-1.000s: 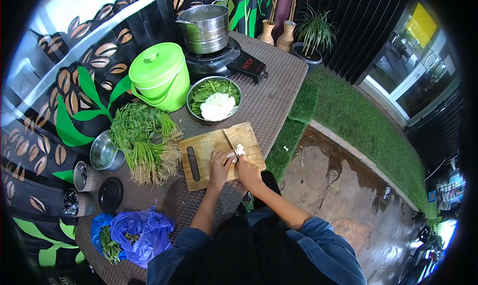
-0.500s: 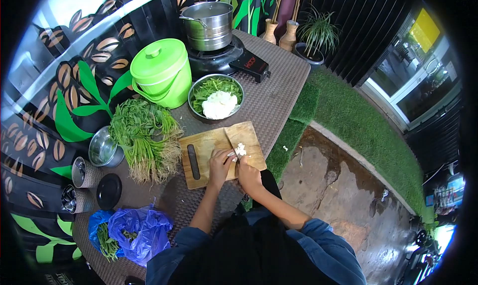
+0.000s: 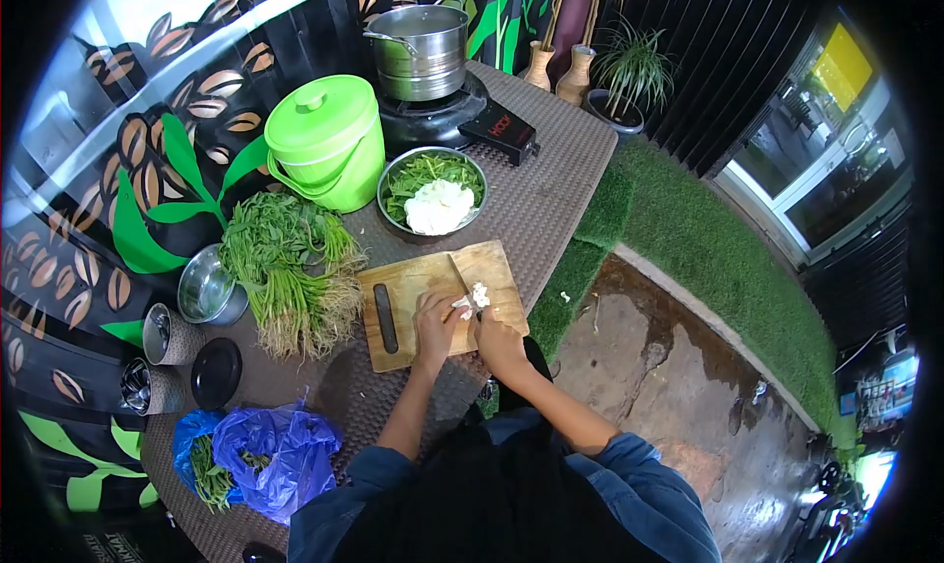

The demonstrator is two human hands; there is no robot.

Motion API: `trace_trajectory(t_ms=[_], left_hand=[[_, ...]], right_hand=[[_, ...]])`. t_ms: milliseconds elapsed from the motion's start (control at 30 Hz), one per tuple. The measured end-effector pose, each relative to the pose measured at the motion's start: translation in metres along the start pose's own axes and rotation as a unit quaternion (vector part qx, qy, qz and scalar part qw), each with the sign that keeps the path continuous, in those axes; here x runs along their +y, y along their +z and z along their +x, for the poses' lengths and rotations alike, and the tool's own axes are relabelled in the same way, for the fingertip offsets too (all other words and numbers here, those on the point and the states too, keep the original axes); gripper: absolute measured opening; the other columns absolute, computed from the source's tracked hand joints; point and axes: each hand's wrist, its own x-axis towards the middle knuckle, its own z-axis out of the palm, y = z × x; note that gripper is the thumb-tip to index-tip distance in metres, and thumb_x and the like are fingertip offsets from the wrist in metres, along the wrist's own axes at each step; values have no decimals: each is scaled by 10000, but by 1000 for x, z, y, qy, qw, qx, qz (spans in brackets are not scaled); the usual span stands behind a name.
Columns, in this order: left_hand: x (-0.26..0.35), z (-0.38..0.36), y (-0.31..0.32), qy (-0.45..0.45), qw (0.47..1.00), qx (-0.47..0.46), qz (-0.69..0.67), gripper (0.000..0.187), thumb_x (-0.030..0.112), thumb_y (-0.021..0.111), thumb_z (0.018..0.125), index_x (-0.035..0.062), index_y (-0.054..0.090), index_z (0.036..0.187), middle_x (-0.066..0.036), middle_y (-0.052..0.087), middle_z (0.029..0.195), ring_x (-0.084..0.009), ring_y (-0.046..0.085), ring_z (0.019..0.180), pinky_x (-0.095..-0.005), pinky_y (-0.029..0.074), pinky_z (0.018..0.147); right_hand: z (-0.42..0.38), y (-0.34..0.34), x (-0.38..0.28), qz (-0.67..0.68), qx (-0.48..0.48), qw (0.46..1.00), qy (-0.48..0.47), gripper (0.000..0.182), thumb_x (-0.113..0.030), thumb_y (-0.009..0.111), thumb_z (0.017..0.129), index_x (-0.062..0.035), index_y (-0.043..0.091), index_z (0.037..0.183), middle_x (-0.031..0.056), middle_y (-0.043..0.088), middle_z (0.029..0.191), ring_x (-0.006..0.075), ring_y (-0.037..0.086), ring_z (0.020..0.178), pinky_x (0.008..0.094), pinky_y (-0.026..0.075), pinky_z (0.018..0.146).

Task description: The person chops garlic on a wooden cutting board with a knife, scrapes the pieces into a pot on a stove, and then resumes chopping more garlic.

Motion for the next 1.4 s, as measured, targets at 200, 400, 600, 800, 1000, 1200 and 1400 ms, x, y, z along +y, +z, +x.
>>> trace_trajectory(t_ms=[200,400,600,800,1000,1200,1400], left_hand=[[1,0,-2,-18,999,-22,-33,200,61,728,710,26,701,905,-106,659,896,-290,565,909,-379,459,791],[3,0,-2,-9,999,-21,-37,198,52,719,711,16,703,905,-115,662,899,-289,570,901,-378,461,791],[4,1,-3,-20,999,-18,-40,187,57,719,723,6,704,902,-119,668,901,-288,573,891,-368,465,784],[5,0,-3,-29,999,-9,-40,209,63,746,699,36,725,905,-102,682,901,-260,588,891,-351,476,786],[3,-1,-2,-5,1000,-5,-24,173,31,705,730,-11,707,898,-129,678,918,-278,592,887,-355,475,789],[8,-5,-4,-109,988,-45,-103,215,57,695,758,22,700,971,-134,680,973,-261,622,927,-338,492,812],[-5,-5,1,-2,999,-44,-15,189,43,649,792,30,685,977,-118,637,983,-281,588,921,-357,477,808]], right_hand=[[14,18,0,-14,19,1000,-6,298,-255,481,920,25,430,1008,217,634,654,367,653,582,430,534,515],[20,-13,-2,6,-8,1000,-22,272,-228,474,915,25,428,1003,242,636,700,368,669,658,440,541,568],[3,0,-15,-11,-18,1000,23,252,-205,476,906,22,426,1001,227,636,678,361,672,654,434,546,575],[19,20,1,-15,30,999,-24,207,-197,468,904,-3,432,966,187,638,635,340,668,597,435,540,536],[1,-6,23,-32,-8,998,-56,201,-188,484,893,-12,444,982,208,646,681,350,671,636,448,537,552],[-5,-21,21,34,-48,998,-23,315,-257,465,927,28,445,1060,247,650,770,383,666,750,471,531,657],[25,-41,24,54,-91,994,-36,342,-284,457,938,39,446,1050,269,639,813,418,642,803,501,507,698]])
